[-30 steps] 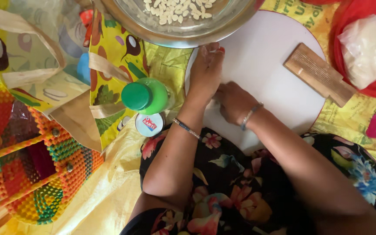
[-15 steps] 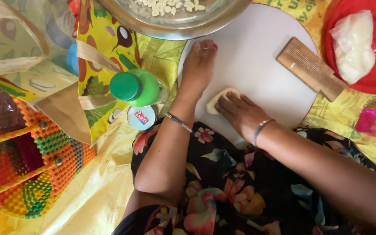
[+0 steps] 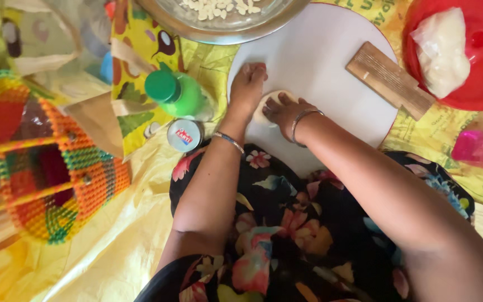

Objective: The person kneads a small piece of dough on a white cutting board, applies liquid from a pink bottle, and continues kneading by hand. The dough is worked repeatedly without rolling or shaping into a final form.

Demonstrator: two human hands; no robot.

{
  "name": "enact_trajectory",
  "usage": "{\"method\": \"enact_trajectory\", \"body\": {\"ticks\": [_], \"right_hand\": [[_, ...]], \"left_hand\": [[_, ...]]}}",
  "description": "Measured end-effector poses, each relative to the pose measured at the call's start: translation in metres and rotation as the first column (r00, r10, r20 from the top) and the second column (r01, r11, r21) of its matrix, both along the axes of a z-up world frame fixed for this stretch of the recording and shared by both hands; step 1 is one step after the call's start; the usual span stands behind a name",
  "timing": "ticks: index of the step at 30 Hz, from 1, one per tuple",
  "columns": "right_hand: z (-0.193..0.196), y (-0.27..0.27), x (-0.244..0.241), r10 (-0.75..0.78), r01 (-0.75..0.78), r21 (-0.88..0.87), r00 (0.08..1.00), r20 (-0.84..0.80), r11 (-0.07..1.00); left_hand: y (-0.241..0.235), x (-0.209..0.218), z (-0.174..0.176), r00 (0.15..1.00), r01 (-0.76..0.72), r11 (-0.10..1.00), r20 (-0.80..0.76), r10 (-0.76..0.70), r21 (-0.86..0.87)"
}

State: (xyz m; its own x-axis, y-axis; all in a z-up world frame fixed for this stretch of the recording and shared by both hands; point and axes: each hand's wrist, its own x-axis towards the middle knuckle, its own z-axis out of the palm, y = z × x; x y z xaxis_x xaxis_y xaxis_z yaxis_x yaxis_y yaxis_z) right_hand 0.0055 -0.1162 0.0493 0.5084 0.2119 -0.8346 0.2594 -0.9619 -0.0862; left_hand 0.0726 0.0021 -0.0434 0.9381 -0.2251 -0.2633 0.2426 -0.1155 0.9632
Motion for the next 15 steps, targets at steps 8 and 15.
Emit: {"method": "enact_trajectory", "body": {"ticks": [8, 15], "right_hand": [[-0.028, 0.005, -0.045, -0.02, 0.019, 0.006, 0.922, 0.388, 1.0], [-0.021, -0.004, -0.066, -0.097, 0.064, 0.098, 0.918, 0.386, 0.993]], "left_hand": [[0.03, -0.034, 0.004, 0.986, -0.081, 0.996, 0.148, 0.075, 0.039], [0.037, -0.035, -0.019, 0.983, -0.147, 0.986, 0.119, 0.137, 0.082]]}}
